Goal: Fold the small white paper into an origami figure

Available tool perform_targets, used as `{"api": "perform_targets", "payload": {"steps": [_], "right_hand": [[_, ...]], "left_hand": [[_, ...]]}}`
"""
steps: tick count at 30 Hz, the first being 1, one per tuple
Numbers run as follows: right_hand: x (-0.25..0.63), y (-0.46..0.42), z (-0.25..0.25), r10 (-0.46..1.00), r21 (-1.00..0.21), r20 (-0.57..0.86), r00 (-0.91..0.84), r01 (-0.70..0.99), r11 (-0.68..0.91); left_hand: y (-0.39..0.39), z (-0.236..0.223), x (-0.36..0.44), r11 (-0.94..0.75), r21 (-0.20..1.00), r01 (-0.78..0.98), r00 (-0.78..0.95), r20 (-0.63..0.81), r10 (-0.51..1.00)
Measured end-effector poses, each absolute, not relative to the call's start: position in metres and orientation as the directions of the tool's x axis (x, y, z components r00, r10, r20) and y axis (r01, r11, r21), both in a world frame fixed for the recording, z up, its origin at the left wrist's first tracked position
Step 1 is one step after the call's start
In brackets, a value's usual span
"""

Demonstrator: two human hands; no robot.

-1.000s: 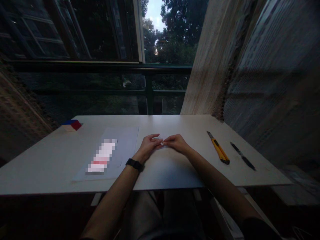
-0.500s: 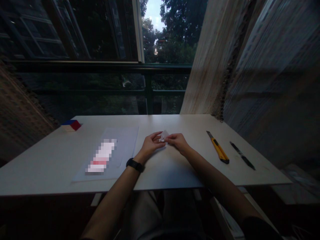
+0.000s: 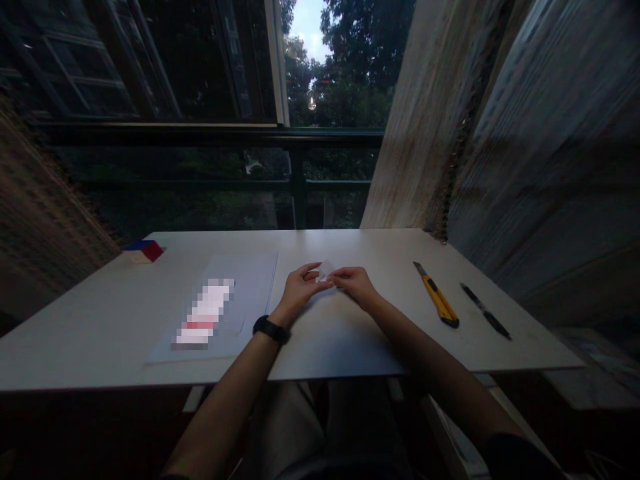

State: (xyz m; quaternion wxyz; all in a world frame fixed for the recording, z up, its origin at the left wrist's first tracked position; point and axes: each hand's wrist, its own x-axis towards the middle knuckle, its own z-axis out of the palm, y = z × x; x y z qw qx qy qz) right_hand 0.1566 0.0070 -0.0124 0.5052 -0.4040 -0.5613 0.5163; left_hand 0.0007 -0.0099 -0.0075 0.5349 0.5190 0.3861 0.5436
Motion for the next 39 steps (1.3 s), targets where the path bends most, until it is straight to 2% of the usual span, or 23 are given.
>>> {"api": "perform_targets", "payload": {"steps": [7, 12, 15, 21, 25, 30, 34, 39], "right_hand": [[0.1542, 0.0059, -0.0114, 0.977, -0.984, 0.176, -0.124, -0.030, 0.173], [0.1540, 0.0062, -0.0124, 0.979, -0.985, 0.168, -0.117, -0.055, 0.162], [0.1555, 0.0071, -0.0121, 0.978, -0.988, 0.150, -0.142, -0.068, 0.142], [0.1612, 0.0084, -0.0103, 0.969, -0.987, 0.146, -0.201, -0.101, 0.128], [0.1635, 0.0109, -0.0109, 0.972, -0.983, 0.168, -0.163, -0.100, 0.154], [0.1627, 0.0116, -0.0095, 0.974, -0.977, 0.214, -0.077, -0.019, 0.213], [0.1609, 0.0108, -0.0097, 0.974, -0.976, 0.219, -0.053, -0.030, 0.217], [0.1572, 0.0113, -0.0137, 0.973, -0.973, 0.229, -0.016, -0.027, 0.229]], "left_hand": [[-0.0141, -0.0061, 0.0000, -0.207, 0.971, -0.115, 0.159, 0.224, 0.961], [-0.0137, -0.0060, -0.0005, -0.310, 0.950, 0.043, 0.101, 0.304, 0.947], [-0.0130, -0.0057, -0.0008, -0.314, 0.945, 0.090, 0.056, 0.310, 0.949], [-0.0114, -0.0061, -0.0009, -0.221, 0.971, -0.092, 0.057, 0.227, 0.972], [-0.0111, -0.0058, -0.0013, -0.186, 0.963, -0.193, 0.079, 0.204, 0.976], [-0.0104, -0.0052, -0.0018, -0.209, 0.971, -0.118, 0.062, 0.217, 0.974], [-0.0092, -0.0066, -0.0010, -0.254, 0.967, -0.036, 0.037, 0.255, 0.966], [-0.0104, -0.0072, 0.0008, -0.252, 0.963, -0.096, 0.028, 0.256, 0.966]]}}
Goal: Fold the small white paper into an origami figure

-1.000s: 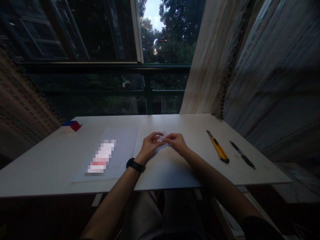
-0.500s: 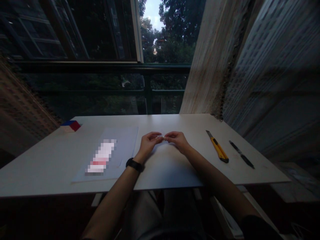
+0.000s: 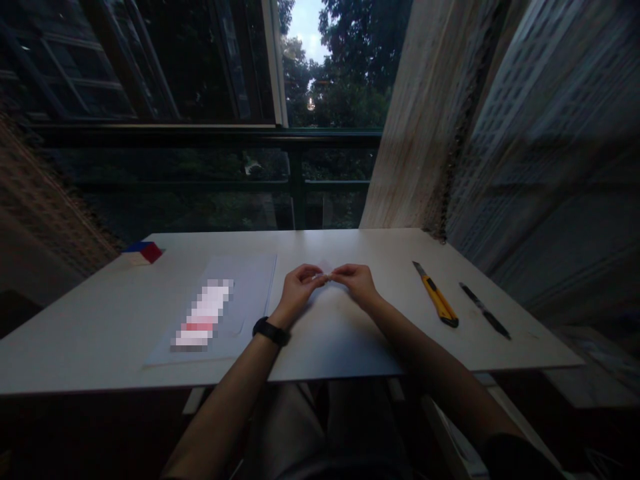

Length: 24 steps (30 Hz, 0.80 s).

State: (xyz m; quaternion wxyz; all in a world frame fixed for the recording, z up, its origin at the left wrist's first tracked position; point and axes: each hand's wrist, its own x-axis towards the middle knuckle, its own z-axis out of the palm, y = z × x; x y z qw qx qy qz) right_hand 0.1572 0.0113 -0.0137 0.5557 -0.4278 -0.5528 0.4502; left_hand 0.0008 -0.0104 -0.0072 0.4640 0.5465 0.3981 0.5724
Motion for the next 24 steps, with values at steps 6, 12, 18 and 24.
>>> {"api": "perform_targets", "payload": {"steps": [6, 12, 18, 24], "right_hand": [[0.1537, 0.0089, -0.0135, 0.969, -0.969, 0.245, -0.016, -0.025, 0.245], [0.1532, 0.0069, -0.0111, 0.969, -0.966, 0.242, -0.052, -0.110, 0.236], [0.1531, 0.0062, -0.0090, 0.969, -0.966, 0.243, -0.034, -0.093, 0.239], [0.1538, 0.0090, -0.0134, 0.966, -0.965, 0.257, 0.016, -0.051, 0.257]], "left_hand": [[-0.0099, -0.0079, 0.0010, -0.262, 0.958, -0.113, -0.023, 0.261, 0.965], [-0.0068, -0.0106, -0.0005, -0.252, 0.954, -0.165, -0.055, 0.246, 0.968], [-0.0064, -0.0114, -0.0011, -0.244, 0.954, -0.175, -0.022, 0.244, 0.970], [-0.0080, -0.0099, -0.0004, -0.253, 0.956, -0.150, -0.023, 0.253, 0.967]]}}
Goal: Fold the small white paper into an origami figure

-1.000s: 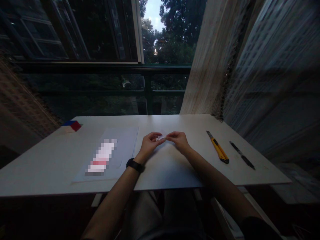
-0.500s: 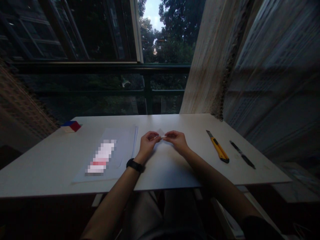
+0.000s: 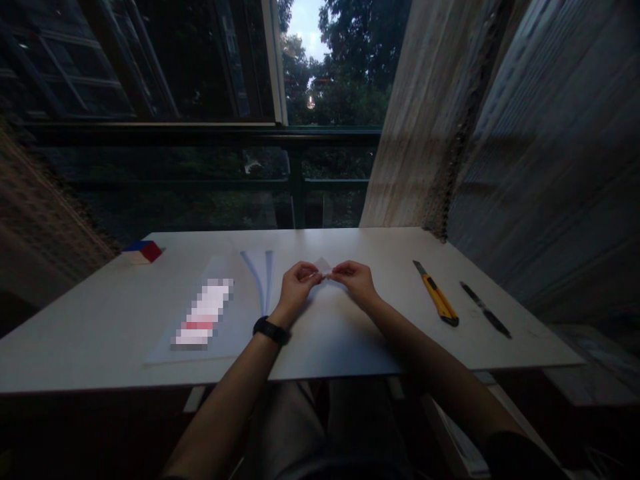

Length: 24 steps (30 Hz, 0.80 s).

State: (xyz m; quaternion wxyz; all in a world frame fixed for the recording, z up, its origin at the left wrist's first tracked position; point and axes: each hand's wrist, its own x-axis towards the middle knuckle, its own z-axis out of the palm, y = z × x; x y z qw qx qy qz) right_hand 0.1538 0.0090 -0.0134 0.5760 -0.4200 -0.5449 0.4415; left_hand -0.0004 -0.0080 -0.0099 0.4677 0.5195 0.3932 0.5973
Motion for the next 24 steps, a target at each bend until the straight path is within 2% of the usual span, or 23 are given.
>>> {"api": "perform_targets", "payload": {"steps": [9, 17, 24], "right_hand": [[0.1528, 0.0090, -0.0133, 0.980, -0.977, 0.193, 0.046, -0.078, 0.196], [0.1522, 0.0113, -0.0186, 0.989, -0.977, 0.140, 0.046, -0.158, 0.146], [0.1516, 0.0103, -0.0184, 0.984, -0.972, 0.171, 0.042, -0.154, 0.176]], "left_hand": [[-0.0085, -0.0090, -0.0008, -0.284, 0.954, -0.098, -0.031, 0.282, 0.959], [-0.0089, -0.0092, -0.0006, -0.256, 0.955, -0.148, 0.012, 0.260, 0.965], [-0.0075, -0.0111, -0.0004, -0.272, 0.952, -0.141, 0.011, 0.276, 0.961]]}}
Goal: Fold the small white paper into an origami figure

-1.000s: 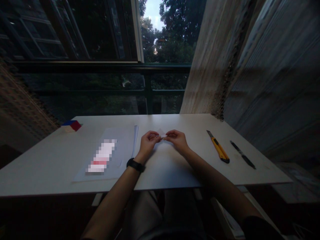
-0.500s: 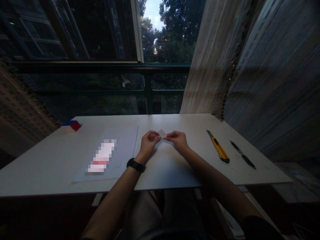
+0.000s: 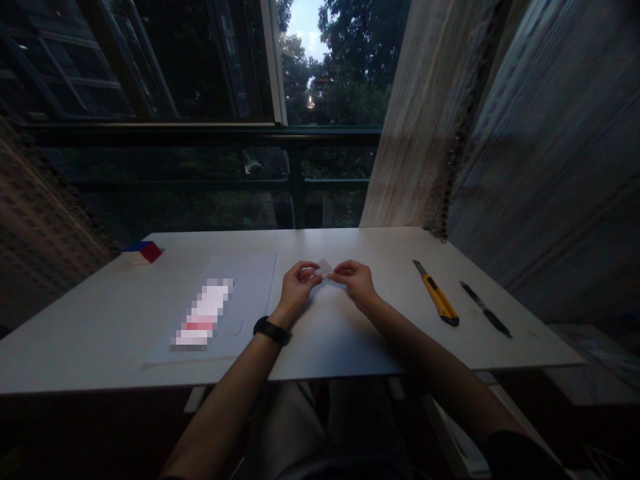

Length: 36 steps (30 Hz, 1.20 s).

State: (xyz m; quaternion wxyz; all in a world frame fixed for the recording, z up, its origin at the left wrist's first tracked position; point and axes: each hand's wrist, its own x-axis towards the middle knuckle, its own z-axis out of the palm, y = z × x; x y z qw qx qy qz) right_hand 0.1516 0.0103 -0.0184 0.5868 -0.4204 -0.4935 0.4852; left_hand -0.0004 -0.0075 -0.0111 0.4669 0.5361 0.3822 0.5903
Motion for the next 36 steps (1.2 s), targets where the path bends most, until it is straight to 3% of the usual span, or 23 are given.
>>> {"api": "perform_targets", "payload": {"steps": [14, 22, 36], "right_hand": [[0.1517, 0.0083, -0.0140, 0.994, -0.969, 0.106, 0.004, -0.224, 0.104], [0.1528, 0.0110, -0.0205, 0.988, -0.968, 0.136, -0.075, -0.222, 0.116], [0.1513, 0.0099, -0.0161, 0.994, -0.973, 0.103, -0.033, -0.212, 0.094]], "left_hand": [[-0.0082, -0.0105, -0.0010, -0.274, 0.956, -0.105, -0.017, 0.273, 0.962], [-0.0057, -0.0134, -0.0024, -0.277, 0.959, -0.067, -0.037, 0.275, 0.961], [-0.0059, -0.0139, -0.0018, -0.288, 0.957, -0.032, -0.036, 0.287, 0.957]]}}
